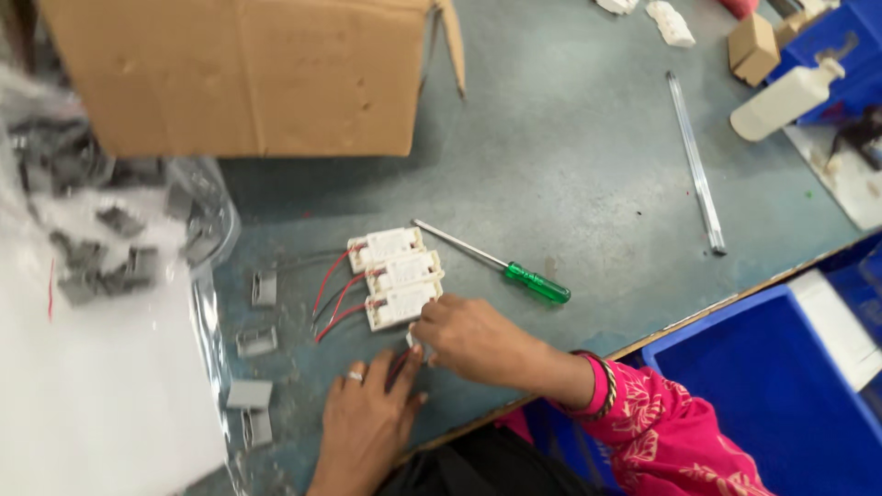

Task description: The person assembles small white electrical components on a workbench. They use a green-handled screwdriver to tighten screws on the components, attach gray plastic clips, and place finished units into a cardboard box.

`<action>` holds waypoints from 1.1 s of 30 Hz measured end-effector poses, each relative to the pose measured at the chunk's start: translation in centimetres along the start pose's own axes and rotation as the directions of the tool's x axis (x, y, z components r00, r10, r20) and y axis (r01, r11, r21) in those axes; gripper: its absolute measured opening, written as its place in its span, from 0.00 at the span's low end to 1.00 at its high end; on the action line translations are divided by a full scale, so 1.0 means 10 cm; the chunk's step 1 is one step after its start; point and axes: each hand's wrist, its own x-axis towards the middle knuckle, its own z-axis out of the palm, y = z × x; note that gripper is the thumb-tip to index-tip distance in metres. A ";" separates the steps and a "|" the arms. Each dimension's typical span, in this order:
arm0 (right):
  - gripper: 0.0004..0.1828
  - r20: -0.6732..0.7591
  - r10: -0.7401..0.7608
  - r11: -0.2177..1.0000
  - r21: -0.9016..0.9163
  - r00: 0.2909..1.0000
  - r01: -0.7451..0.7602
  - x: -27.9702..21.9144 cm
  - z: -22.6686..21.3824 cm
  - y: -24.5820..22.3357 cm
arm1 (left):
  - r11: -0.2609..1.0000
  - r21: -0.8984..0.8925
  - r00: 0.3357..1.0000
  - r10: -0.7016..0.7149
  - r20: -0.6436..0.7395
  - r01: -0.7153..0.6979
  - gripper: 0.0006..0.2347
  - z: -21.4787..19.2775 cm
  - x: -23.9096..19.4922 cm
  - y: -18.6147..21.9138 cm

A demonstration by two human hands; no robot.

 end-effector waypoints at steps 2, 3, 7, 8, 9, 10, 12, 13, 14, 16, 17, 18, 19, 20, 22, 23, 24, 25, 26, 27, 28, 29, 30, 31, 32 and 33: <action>0.08 -0.026 -0.002 0.999 -0.039 1.000 0.001 -0.01 0.02 0.01 | 1.000 -0.003 0.999 0.029 0.027 -0.028 0.29 0.14 -0.01 -0.03; 0.08 -0.028 -0.008 0.998 -0.054 1.000 0.007 -0.02 0.04 0.02 | 0.999 -0.014 0.999 0.044 0.031 -0.044 0.29 0.23 -0.03 -0.05; 0.07 -0.037 -0.060 0.992 -0.115 0.998 0.055 0.02 0.12 0.03 | 0.998 0.018 0.987 0.064 0.145 -0.067 0.28 0.57 -0.07 -0.29; 0.08 -0.026 -0.074 0.989 -0.133 0.997 0.069 0.01 0.13 0.04 | 0.993 0.053 0.984 0.093 0.151 -0.101 0.27 0.67 -0.07 -0.35; 0.08 -0.012 -0.078 0.987 -0.145 0.997 0.075 0.01 0.15 0.04 | 0.987 0.087 0.980 0.121 0.158 -0.135 0.26 0.75 -0.06 -0.42; 0.09 0.008 -0.086 0.984 -0.157 0.996 0.087 0.00 0.17 0.05 | 0.980 0.119 0.977 0.142 0.161 -0.162 0.25 0.85 -0.06 -0.48; 0.10 0.041 -0.120 0.979 -0.158 0.992 0.125 0.02 0.22 0.10 | 0.976 0.140 0.980 0.148 0.133 -0.166 0.23 1.04 -0.05 -0.62; 0.11 0.053 -0.145 0.977 -0.147 0.988 0.151 0.02 0.25 0.13 | 0.973 0.161 0.983 0.150 0.109 -0.166 0.23 1.13 -0.06 -0.67; 0.12 0.066 -0.170 0.975 -0.136 0.983 0.178 0.05 0.28 0.15 | 0.968 0.187 0.985 0.154 0.082 -0.167 0.22 1.20 -0.05 -0.77; 0.12 0.079 -0.198 0.979 -0.028 0.977 0.200 0.09 0.32 0.22 | 0.956 0.232 0.984 0.178 0.030 -0.180 0.21 1.34 -0.04 -0.91; 0.13 0.086 -0.212 0.977 0.026 0.973 0.211 0.10 0.33 0.25 | 0.950 0.248 0.981 0.191 0.011 -0.188 0.20 1.42 -0.05 -0.95; 0.13 0.086 -0.216 0.976 0.035 0.973 0.214 0.11 0.33 0.29 | 0.946 0.265 0.981 0.195 -0.005 -0.187 0.20 1.48 -0.05 -1.00; 0.13 0.086 -0.220 0.975 0.044 0.972 0.217 0.12 0.33 0.32 | 0.942 0.278 0.979 0.205 -0.025 -0.190 0.19 1.53 -0.07 -1.03; 0.13 0.087 -0.226 0.973 0.060 0.970 0.221 0.11 0.35 0.33 | 0.938 0.291 0.977 0.209 -0.035 -0.190 0.19 1.57 -0.12 -1.05; 0.12 0.086 -0.217 0.976 0.045 0.972 0.214 0.08 0.39 0.34 | 0.932 0.310 0.975 0.216 -0.057 -0.189 0.18 1.62 -0.22 -1.08; 0.12 0.087 -0.212 0.977 0.037 0.973 0.210 0.07 0.41 0.34 | 0.929 0.319 0.973 0.222 -0.070 -0.189 0.17 1.63 -0.26 -1.10; 0.12 0.079 -0.213 0.977 0.033 0.974 0.211 0.04 0.43 0.34 | 0.928 0.324 0.971 0.223 -0.088 -0.183 0.17 1.63 -0.28 -1.09; 0.12 0.070 -0.213 0.977 0.028 0.974 0.212 0.01 0.45 0.32 | 0.925 0.329 0.967 0.232 -0.102 -0.187 0.16 1.63 -0.30 -1.06; 0.12 0.061 -0.215 0.977 0.021 0.975 0.214 -0.02 0.46 0.30 | 0.924 0.334 0.963 0.238 -0.126 -0.184 0.16 1.61 -0.29 -1.04; 0.13 0.078 -0.185 0.983 0.009 0.980 0.185 -0.05 0.48 0.26 | 0.921 0.345 0.958 0.244 -0.150 -0.181 0.15 1.57 -0.29 -0.99; 0.14 0.095 -0.157 0.987 -0.006 0.983 0.158 -0.06 0.49 0.24 | 0.922 0.346 0.954 0.246 -0.171 -0.176 0.15 1.53 -0.25 -0.93; 0.16 0.110 -0.127 0.991 -0.022 0.986 0.131 -0.08 0.50 0.20 | 0.933 0.325 0.959 0.222 -0.176 -0.157 0.15 1.47 -0.21 -0.88; 0.16 0.064 -0.092 0.993 -0.068 0.994 0.096 -0.10 0.51 0.14 | 0.942 0.304 0.965 0.199 -0.171 -0.140 0.14 1.39 -0.19 -0.81; 0.16 0.016 -0.058 0.992 -0.112 0.998 0.059 -0.11 0.53 0.09 | 0.962 0.253 0.977 0.144 -0.159 -0.100 0.16 1.30 -0.16 -0.75; 0.17 -0.034 -0.027 0.988 -0.152 0.999 0.021 -0.12 0.54 0.05 | 0.967 0.235 0.979 0.133 -0.157 -0.094 0.18 1.21 -0.14 -0.68; 0.18 -0.086 -0.022 0.979 -0.202 0.996 0.004 -0.14 0.55 0.01 | 0.972 0.217 0.980 0.123 -0.156 -0.087 0.19 1.11 -0.11 -0.63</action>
